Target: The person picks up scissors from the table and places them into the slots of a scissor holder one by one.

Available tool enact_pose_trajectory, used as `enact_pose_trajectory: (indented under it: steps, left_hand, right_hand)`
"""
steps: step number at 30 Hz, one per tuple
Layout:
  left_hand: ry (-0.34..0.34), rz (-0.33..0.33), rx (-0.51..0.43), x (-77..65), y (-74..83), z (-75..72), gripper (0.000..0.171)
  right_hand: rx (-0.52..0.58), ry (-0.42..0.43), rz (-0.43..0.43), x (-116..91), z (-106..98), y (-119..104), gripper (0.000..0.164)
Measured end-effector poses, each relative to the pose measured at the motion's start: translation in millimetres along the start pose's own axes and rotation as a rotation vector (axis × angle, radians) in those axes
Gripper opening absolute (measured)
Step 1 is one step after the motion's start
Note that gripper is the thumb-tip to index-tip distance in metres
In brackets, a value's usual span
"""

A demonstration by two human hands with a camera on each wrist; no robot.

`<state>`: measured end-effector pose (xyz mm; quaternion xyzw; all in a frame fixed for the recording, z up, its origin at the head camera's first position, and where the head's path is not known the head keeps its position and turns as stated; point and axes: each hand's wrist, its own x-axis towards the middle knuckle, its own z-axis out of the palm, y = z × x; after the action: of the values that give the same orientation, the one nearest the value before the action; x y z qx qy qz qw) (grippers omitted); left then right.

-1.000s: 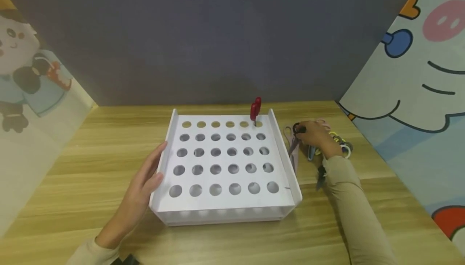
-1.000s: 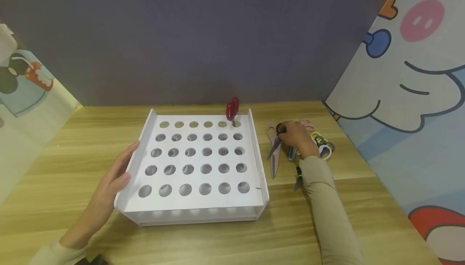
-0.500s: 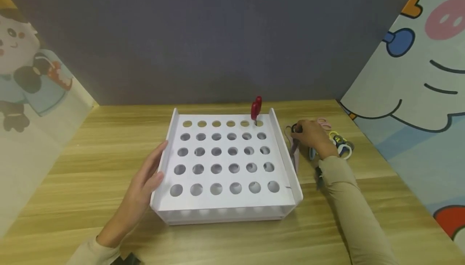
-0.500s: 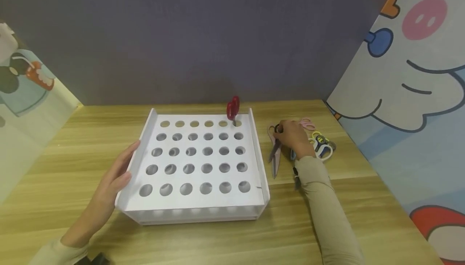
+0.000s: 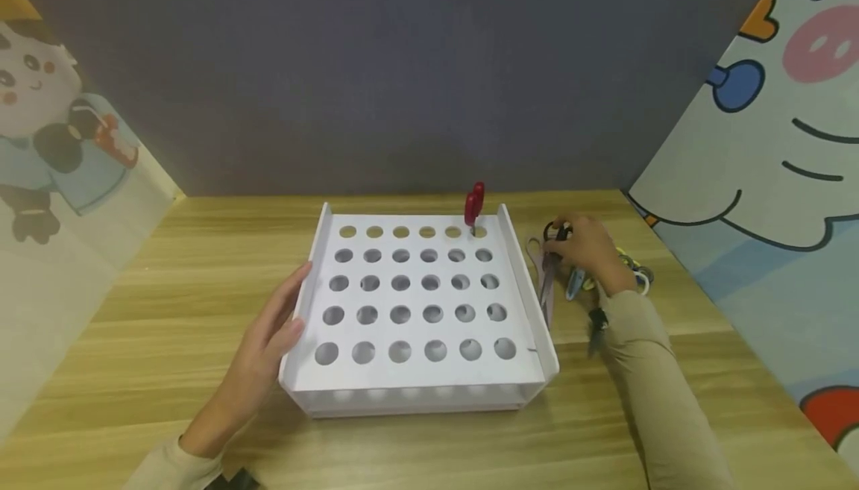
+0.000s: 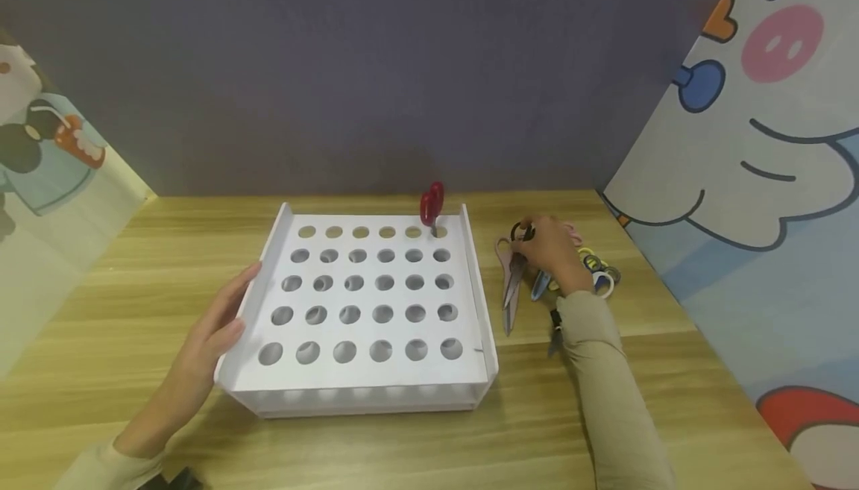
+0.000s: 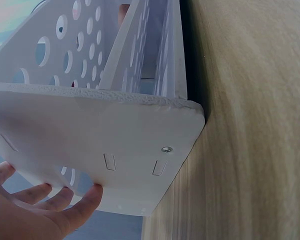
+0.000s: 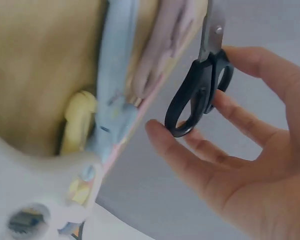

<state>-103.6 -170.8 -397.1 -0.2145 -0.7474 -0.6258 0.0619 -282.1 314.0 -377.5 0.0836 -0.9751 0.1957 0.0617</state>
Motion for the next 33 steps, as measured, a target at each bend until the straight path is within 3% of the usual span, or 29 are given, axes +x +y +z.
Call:
enact_pose_trajectory:
  steps: [11, 19, 23, 33]
  left_hand:
    - [0.002, -0.008, 0.028, 0.3, 1.2, 0.1, 0.058]
    - [0.002, -0.011, 0.026, -1.2, 2.0, -0.4, 0.058]
    - [0.004, -0.005, 0.031, -2.2, 2.7, -0.6, 0.058]
    - [0.011, 0.005, 0.068, -1.8, 2.6, 0.3, 0.058]
  right_hand:
    - [0.091, 0.086, -0.063, -4.7, -12.6, -13.2, 0.041]
    - [0.134, 0.208, -0.13, -4.4, -12.8, -14.5, 0.021]
    - [0.142, 0.281, -0.158, -4.3, -13.9, -18.4, 0.019]
    - [0.128, 0.27, -0.152, -6.5, -19.2, -27.5, 0.02]
